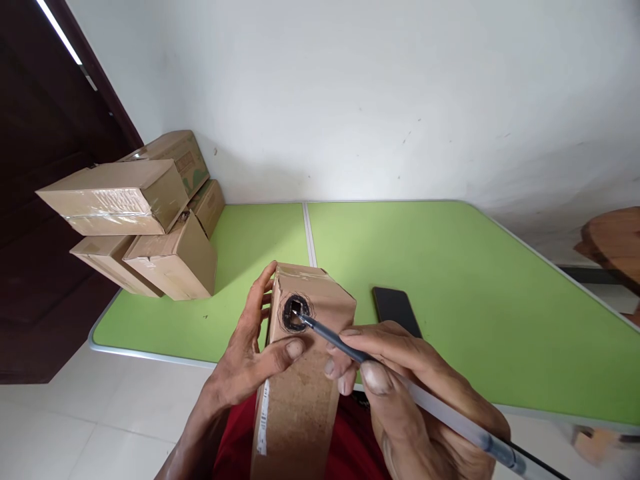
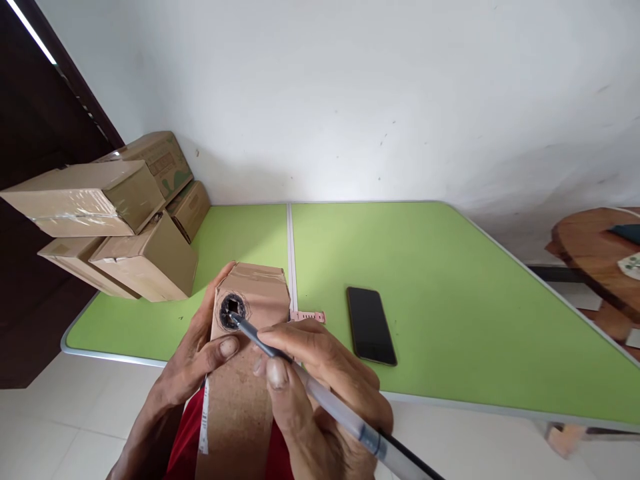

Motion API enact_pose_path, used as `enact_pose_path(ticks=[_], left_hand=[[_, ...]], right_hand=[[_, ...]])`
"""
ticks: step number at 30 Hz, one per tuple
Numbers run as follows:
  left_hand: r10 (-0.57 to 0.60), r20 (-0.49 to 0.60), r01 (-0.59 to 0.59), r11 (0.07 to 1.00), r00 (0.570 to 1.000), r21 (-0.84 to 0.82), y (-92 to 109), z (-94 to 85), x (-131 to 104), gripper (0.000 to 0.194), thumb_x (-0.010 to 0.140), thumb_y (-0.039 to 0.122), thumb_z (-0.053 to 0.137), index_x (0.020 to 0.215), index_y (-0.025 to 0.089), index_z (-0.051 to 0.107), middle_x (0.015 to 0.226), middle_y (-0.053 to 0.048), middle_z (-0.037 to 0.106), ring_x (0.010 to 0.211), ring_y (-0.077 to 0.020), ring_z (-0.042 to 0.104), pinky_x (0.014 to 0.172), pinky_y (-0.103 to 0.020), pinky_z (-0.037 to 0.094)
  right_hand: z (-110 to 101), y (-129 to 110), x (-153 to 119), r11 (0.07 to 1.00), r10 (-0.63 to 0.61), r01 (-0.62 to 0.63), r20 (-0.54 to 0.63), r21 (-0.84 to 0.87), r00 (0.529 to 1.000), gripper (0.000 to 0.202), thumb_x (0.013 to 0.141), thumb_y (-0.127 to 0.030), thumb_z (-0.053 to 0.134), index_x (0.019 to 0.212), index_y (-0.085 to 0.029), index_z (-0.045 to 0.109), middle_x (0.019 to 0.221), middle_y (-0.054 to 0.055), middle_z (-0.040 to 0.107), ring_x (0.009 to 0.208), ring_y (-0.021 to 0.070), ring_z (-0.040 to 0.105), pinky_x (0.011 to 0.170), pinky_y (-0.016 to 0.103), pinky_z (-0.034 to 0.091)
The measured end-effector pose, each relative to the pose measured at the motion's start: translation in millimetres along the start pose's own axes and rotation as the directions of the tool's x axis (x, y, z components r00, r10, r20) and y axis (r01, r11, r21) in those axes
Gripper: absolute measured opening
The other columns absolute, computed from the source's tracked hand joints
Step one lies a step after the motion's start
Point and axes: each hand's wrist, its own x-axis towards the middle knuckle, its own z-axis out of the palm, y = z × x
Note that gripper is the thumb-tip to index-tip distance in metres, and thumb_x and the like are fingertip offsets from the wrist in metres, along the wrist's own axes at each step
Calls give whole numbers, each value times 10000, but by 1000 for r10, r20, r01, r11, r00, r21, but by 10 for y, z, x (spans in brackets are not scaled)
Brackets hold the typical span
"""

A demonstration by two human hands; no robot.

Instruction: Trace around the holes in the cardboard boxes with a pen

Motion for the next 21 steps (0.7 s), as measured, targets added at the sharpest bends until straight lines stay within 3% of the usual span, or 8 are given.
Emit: enact_pose_path(ticks=[9, 17, 21], left_hand=[[20, -4, -20, 1000, 1000, 11, -13, -12, 15, 1012, 956, 543, 798, 1776, 413, 219, 1765, -33, 459, 1636, -383, 396, 1345, -565, 327], [16, -12, -16, 1000, 1000, 20, -9, 5, 5, 1015, 944, 571, 795, 1773, 390, 238, 1784, -50, 428, 1648, -402, 370, 1350, -575, 305], [-18, -30, 19, 1000, 999, 22, 24, 21, -10, 1002, 940, 591, 795, 1765, 399, 261, 1788, -46, 422, 1667, -395, 337, 1355, -570, 303]], right_hand=[[0, -20, 41, 997, 2, -1, 5, -82, 1000, 215, 1017, -134, 675, 1147, -249, 801, 794, -1, 728, 813, 191, 766, 792, 364, 619], [-30, 37, -13, 1000, 23, -23, 10, -10, 1000, 219, 1047, -143, 658, 1190, -235, 795, 886, 12, 796, 723, 145, 735, 580, 284, 526], [-36, 46, -45, 999, 41, -41, -11, -3, 999, 189, 1055, -155, 658, 1165, -225, 794, 868, 24, 795, 718, 164, 742, 575, 295, 528]])
